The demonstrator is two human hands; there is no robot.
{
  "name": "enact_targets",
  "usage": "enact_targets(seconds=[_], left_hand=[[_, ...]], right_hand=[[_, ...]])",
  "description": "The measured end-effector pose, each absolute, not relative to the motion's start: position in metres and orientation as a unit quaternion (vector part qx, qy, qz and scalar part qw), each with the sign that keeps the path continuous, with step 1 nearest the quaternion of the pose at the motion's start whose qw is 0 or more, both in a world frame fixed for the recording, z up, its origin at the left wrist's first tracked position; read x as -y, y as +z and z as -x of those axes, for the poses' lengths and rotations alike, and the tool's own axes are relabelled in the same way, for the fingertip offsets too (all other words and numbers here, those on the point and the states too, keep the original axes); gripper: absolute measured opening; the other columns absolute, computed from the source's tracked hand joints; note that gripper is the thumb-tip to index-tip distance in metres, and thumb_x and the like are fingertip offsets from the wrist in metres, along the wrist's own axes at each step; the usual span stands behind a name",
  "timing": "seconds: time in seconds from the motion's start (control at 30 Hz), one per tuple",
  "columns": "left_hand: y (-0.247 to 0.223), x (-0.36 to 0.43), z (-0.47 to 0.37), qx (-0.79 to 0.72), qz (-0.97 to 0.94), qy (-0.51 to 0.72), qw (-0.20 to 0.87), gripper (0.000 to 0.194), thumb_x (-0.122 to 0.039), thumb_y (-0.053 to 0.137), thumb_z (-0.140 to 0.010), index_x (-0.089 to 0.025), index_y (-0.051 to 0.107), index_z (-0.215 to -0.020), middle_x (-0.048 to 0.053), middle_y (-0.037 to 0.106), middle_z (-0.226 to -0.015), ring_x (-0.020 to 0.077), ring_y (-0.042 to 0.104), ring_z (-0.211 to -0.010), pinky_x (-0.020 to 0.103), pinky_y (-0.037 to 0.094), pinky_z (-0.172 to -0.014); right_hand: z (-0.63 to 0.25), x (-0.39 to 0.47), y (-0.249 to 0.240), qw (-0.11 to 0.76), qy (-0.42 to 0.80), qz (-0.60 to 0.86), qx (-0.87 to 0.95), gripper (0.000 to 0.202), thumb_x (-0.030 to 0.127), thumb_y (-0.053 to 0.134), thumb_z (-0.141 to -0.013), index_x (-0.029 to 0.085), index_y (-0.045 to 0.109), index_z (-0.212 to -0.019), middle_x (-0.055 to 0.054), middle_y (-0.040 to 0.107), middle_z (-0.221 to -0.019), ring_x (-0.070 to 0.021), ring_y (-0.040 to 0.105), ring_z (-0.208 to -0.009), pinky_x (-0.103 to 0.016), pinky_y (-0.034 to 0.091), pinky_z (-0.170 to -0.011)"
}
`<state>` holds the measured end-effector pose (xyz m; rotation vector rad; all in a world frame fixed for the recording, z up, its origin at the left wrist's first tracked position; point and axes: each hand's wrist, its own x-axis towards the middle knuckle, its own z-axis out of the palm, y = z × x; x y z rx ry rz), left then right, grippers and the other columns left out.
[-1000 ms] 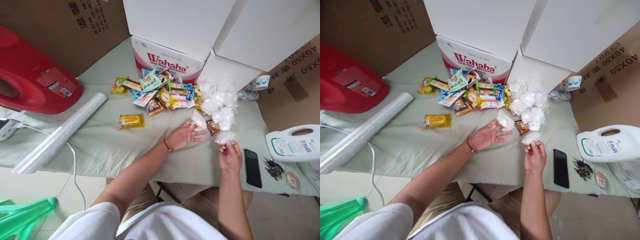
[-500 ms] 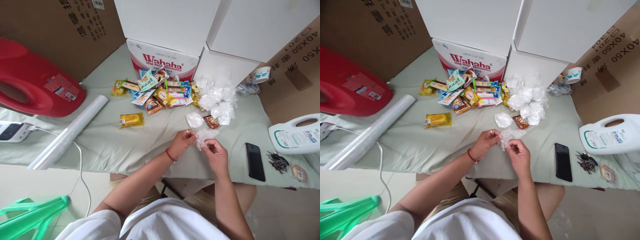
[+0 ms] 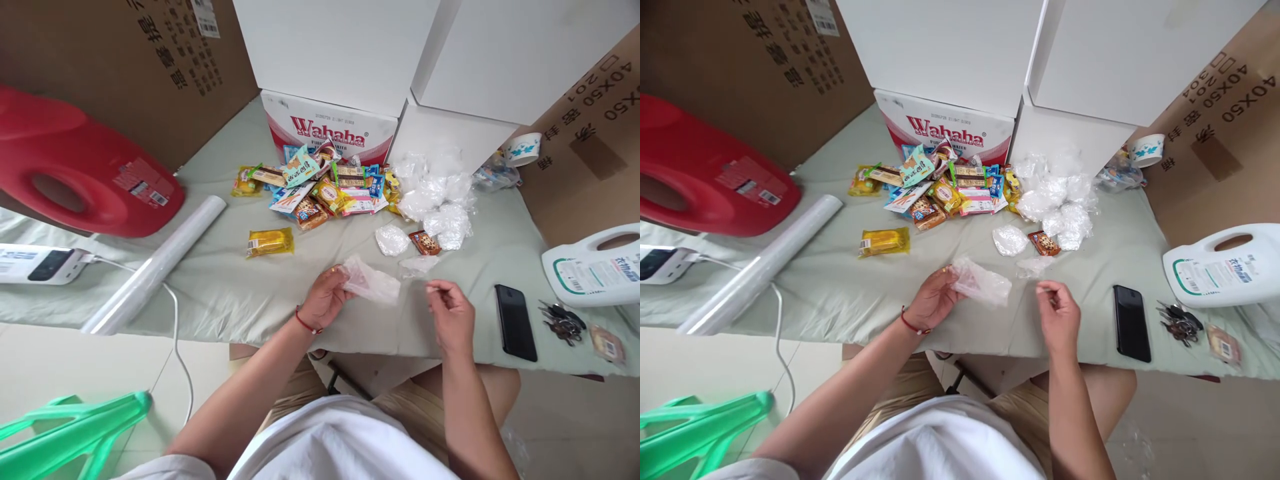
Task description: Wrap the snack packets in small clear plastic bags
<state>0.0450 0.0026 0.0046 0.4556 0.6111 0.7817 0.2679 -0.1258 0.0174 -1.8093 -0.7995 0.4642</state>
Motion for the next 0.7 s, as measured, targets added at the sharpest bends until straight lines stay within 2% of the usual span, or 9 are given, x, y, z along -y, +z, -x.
enact_targets(seconds=[0.1, 0.2, 0.27, 0.33, 0.37, 0.43, 0.5, 0.57, 0.7], left_hand=[[0.003, -0.003, -0.029, -0.292, -0.211, 0.392, 0.847, 0.021, -0.02, 0.082, -0.062, -0.015, 0.062, -0.067, -0.003, 0.059, -0.067, 0.0087, 0.056, -0.063, 0.021, 0.049, -0.063], [0.001, -0.002, -0.021, -0.282, -0.224, 0.374, 0.854, 0.019, -0.019, 0.081, -0.061, -0.015, 0.063, -0.065, -0.004, 0.056, -0.065, 0.0079, 0.053, -0.06, 0.02, 0.045, -0.059], [-0.001, -0.002, -0.02, -0.275, -0.237, 0.352, 0.863, 0.018, -0.019, 0.08, -0.06, -0.014, 0.063, -0.063, -0.003, 0.056, -0.064, 0.0083, 0.052, -0.059, 0.021, 0.044, -0.058], [-0.002, -0.002, -0.021, -0.269, -0.242, 0.335, 0.87, 0.017, -0.02, 0.079, -0.059, -0.015, 0.062, -0.061, -0.003, 0.055, -0.061, 0.0086, 0.051, -0.057, 0.021, 0.043, -0.057], [-0.003, -0.002, -0.021, -0.267, -0.24, 0.332, 0.872, 0.017, -0.02, 0.078, -0.058, -0.015, 0.061, -0.06, -0.003, 0.054, -0.06, 0.0085, 0.051, -0.056, 0.021, 0.043, -0.056], [-0.004, -0.003, -0.022, -0.263, -0.232, 0.336, 0.874, 0.019, -0.019, 0.079, -0.057, -0.015, 0.06, -0.059, -0.003, 0.054, -0.059, 0.0081, 0.051, -0.055, 0.021, 0.043, -0.055], [-0.004, -0.004, -0.022, -0.26, -0.227, 0.339, 0.875, 0.022, -0.02, 0.081, -0.058, -0.014, 0.061, -0.062, -0.003, 0.056, -0.061, 0.008, 0.053, -0.057, 0.02, 0.045, -0.056], [-0.005, -0.003, -0.021, -0.26, -0.227, 0.336, 0.876, 0.025, -0.022, 0.086, -0.062, -0.014, 0.063, -0.069, -0.002, 0.061, -0.067, 0.0091, 0.058, -0.059, 0.021, 0.049, -0.058], [-0.009, -0.003, -0.021, -0.259, -0.232, 0.331, 0.877, 0.035, -0.031, 0.09, -0.07, -0.017, 0.062, -0.086, -0.002, 0.067, -0.074, 0.0118, 0.065, -0.061, 0.023, 0.054, -0.055]], right_hand=[[-0.285, 0.107, 0.014, 0.445, 0.066, 0.792, 0.412, 0.074, 0.055, 0.076, -0.079, 0.022, 0.055, -0.142, -0.014, 0.056, -0.134, -0.0175, 0.062, -0.084, -0.035, 0.055, -0.077], [-0.292, 0.075, 0.009, 0.339, 0.067, 0.78, 0.522, 0.095, 0.06, 0.074, -0.08, 0.021, 0.036, -0.158, -0.02, 0.042, -0.151, -0.0301, 0.058, -0.12, -0.042, 0.057, -0.088], [-0.288, 0.049, 0.009, 0.259, 0.048, 0.781, 0.565, 0.097, 0.063, 0.07, -0.083, 0.021, 0.031, -0.161, -0.02, 0.035, -0.159, -0.0349, 0.046, -0.138, -0.044, 0.055, -0.093], [-0.279, 0.024, 0.013, 0.172, 0.024, 0.791, 0.586, 0.094, 0.064, 0.069, -0.085, 0.024, 0.032, -0.161, -0.018, 0.029, -0.164, -0.037, 0.043, -0.142, -0.045, 0.054, -0.096], [-0.274, 0.013, 0.015, 0.127, 0.02, 0.793, 0.595, 0.086, 0.062, 0.068, -0.087, 0.025, 0.037, -0.159, -0.018, 0.031, -0.163, -0.0371, 0.047, -0.138, -0.045, 0.053, -0.096], [-0.265, -0.004, 0.02, 0.062, 0.023, 0.783, 0.618, 0.059, 0.053, 0.063, -0.093, 0.024, 0.056, -0.144, -0.017, 0.047, -0.151, -0.0334, 0.059, -0.123, -0.041, 0.053, -0.094], [-0.259, -0.013, 0.029, 0.058, 0.018, 0.757, 0.651, 0.033, 0.038, 0.055, -0.099, 0.02, 0.07, -0.122, -0.015, 0.062, -0.126, -0.0267, 0.065, -0.105, -0.036, 0.052, -0.091], [-0.261, -0.016, 0.042, 0.099, -0.014, 0.738, 0.667, 0.031, 0.03, 0.045, -0.102, 0.017, 0.07, -0.116, -0.015, 0.063, -0.117, -0.0246, 0.064, -0.105, -0.035, 0.051, -0.094], [-0.296, -0.035, 0.086, 0.272, -0.168, 0.727, 0.607, 0.041, 0.035, 0.04, -0.103, 0.017, 0.059, -0.134, -0.02, 0.05, -0.138, -0.0295, 0.051, -0.133, -0.045, 0.043, -0.11]])
